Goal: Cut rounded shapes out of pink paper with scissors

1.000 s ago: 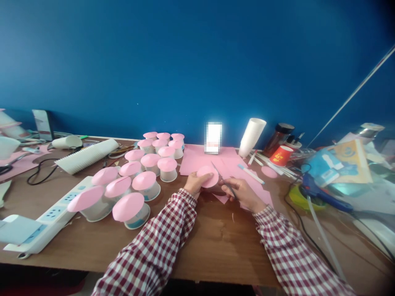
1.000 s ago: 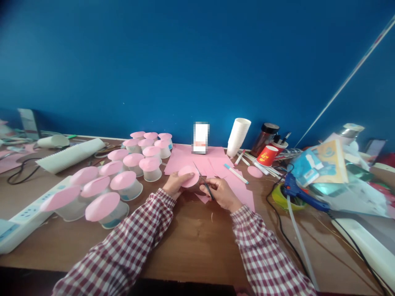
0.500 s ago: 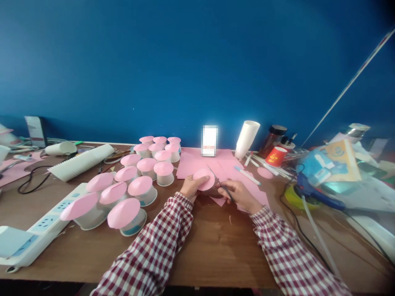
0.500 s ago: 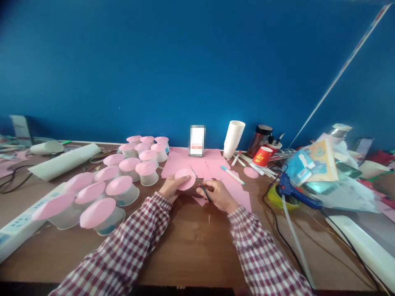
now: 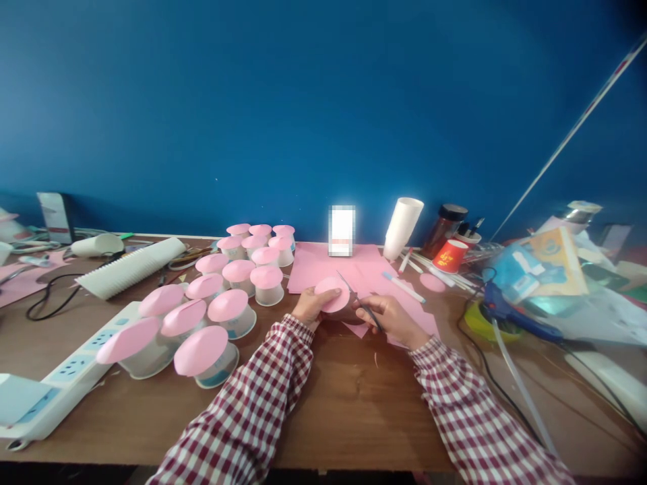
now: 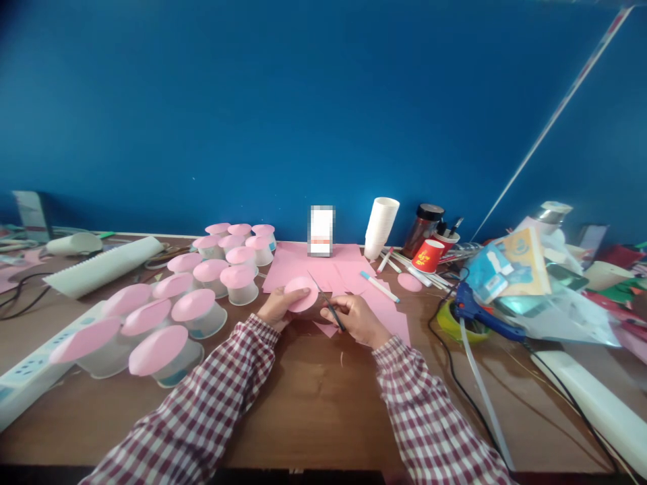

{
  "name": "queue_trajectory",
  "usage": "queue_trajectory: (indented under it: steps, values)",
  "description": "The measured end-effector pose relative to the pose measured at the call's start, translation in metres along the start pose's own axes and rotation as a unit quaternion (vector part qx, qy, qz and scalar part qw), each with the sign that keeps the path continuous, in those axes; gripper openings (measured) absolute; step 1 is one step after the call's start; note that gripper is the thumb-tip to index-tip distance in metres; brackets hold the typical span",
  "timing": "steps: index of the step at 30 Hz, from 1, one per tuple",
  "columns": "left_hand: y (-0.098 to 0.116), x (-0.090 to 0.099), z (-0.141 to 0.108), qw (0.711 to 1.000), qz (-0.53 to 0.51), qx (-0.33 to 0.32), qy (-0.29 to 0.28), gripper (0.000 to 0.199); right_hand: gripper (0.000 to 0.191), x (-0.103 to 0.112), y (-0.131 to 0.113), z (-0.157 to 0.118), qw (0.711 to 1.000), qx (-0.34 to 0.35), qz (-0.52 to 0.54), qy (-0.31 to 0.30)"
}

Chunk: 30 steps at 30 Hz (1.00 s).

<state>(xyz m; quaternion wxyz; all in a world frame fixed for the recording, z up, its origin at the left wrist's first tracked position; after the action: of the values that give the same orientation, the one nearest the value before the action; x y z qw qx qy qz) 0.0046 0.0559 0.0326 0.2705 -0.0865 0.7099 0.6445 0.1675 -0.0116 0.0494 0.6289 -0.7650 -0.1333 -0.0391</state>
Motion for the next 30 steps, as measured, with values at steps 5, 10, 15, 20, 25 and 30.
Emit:
queue_trajectory:
  steps: [5, 10, 15, 20, 25, 30]
  values:
    - [0.001, 0.001, 0.001, 1.0, -0.002, 0.007, 0.001, 0.034, 0.04, 0.0, 0.0, 0.0, 1.0, 0.003, -0.007, 0.002]
    - [0.002, 0.0, 0.001, 1.0, 0.004, 0.019, 0.013, 0.03, 0.04, 0.0, -0.003, -0.002, 1.0, 0.001, -0.014, 0.002]
    - [0.002, -0.001, 0.0, 1.0, 0.001, 0.021, 0.004, 0.031, 0.037, -0.001, -0.005, -0.002, 1.0, 0.009, -0.029, -0.003]
    - [0.002, -0.002, -0.001, 1.0, -0.005, 0.02, 0.003, 0.03, 0.036, -0.001, -0.005, -0.003, 0.999, 0.016, -0.047, 0.002]
    - [0.001, -0.001, 0.001, 1.0, -0.002, 0.02, 0.01, 0.034, 0.038, 0.0, 0.002, 0.001, 0.999, 0.014, -0.033, 0.029]
    - [-0.002, 0.003, 0.004, 0.999, 0.018, 0.023, 0.028, 0.037, 0.044, 0.0, 0.01, 0.008, 0.997, 0.026, -0.009, 0.068]
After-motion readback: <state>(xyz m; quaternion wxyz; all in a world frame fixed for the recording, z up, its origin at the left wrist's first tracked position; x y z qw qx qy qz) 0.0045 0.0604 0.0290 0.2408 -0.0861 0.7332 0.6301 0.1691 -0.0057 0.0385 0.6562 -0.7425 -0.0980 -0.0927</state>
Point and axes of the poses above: each hand's wrist, its own z-axis towards the middle knuckle, its own x-axis out of the back of the hand, y = z × x, the point moved 2 cm from there along z, towards the middle knuckle, and after that the axes turned 13 degrees about -x, right-handed, at the moved point
